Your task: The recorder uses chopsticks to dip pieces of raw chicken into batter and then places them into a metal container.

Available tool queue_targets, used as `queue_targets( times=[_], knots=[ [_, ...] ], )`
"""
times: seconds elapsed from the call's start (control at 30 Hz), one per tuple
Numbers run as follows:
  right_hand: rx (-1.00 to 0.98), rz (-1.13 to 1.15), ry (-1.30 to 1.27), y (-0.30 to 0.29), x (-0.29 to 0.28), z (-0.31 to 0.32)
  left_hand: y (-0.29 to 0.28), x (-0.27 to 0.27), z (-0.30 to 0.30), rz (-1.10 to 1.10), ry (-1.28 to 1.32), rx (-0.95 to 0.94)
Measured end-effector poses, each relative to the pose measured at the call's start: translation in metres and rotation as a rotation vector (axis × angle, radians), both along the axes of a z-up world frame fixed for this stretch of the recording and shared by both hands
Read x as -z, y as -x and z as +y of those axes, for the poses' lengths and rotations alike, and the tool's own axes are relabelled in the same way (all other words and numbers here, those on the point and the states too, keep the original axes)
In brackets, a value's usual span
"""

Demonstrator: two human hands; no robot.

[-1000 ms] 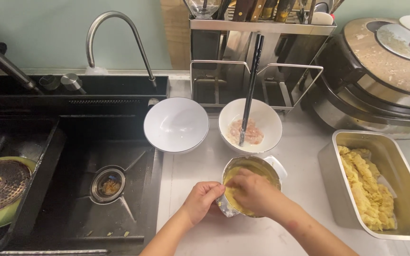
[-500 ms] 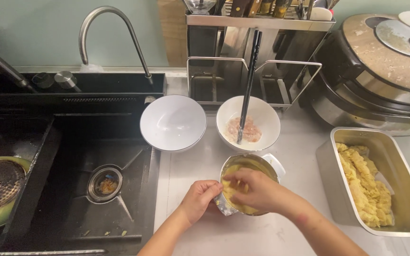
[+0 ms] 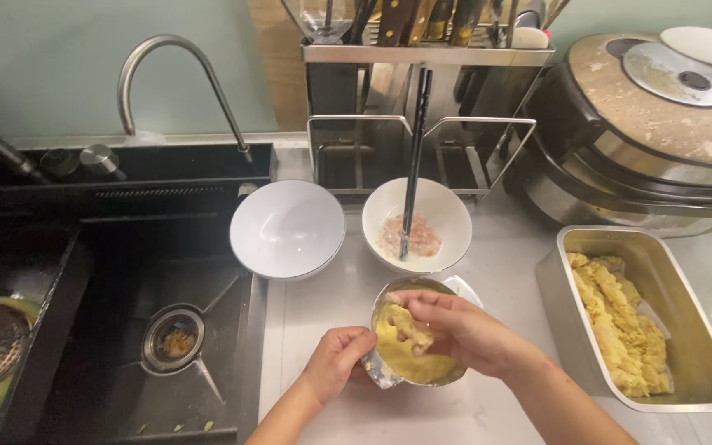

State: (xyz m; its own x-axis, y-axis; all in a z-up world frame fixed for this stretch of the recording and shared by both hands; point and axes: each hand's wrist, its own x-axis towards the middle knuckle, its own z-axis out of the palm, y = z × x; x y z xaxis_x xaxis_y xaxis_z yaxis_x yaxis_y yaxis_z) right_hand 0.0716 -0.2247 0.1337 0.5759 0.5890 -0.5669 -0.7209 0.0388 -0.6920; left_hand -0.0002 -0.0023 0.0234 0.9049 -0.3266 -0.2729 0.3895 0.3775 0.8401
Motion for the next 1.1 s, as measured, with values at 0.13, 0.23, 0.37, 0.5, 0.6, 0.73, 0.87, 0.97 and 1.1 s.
queue_targets(
  times=[0.13,0.23,0.37,0.5,0.6,0.73,0.87,0.97,1.1],
  knots=[
    [0.007,-0.054,0.009,0.005,0.012,0.005,0.003,0.009,0.002,-0.058,-0.026,0.011],
    [-0.175,-0.620,0.456,0.012,0.034,0.007,0.003,0.020,0.007,-0.048,-0.140,0.029],
    [-0.296,-1.291,0.653,0.024,0.007,-0.012,-0.011,0.056,0.005,-0.030,-0.222,-0.004],
    [-0.206,-1.114,0.396,0.012,-0.034,-0.049,-0.019,0.159,0.020,0.071,-0.463,-0.140],
    [0.067,-0.654,0.374,-0.014,-0.039,-0.119,-0.030,0.168,0.017,0.106,-0.215,-0.061],
    [0.344,-0.639,0.534,-0.022,-0.049,-0.207,-0.042,0.177,0.002,0.088,-0.237,-0.013],
    [0.387,-0.514,0.835,-0.008,-0.034,-0.263,-0.050,0.187,-0.002,0.070,-0.274,0.012],
    [0.292,-0.581,1.013,-0.002,-0.018,-0.287,-0.052,0.194,-0.001,0.061,-0.300,0.019],
    [0.379,-0.668,0.968,-0.010,-0.055,-0.261,-0.046,0.199,0.010,0.052,-0.340,0.012]
  ],
)
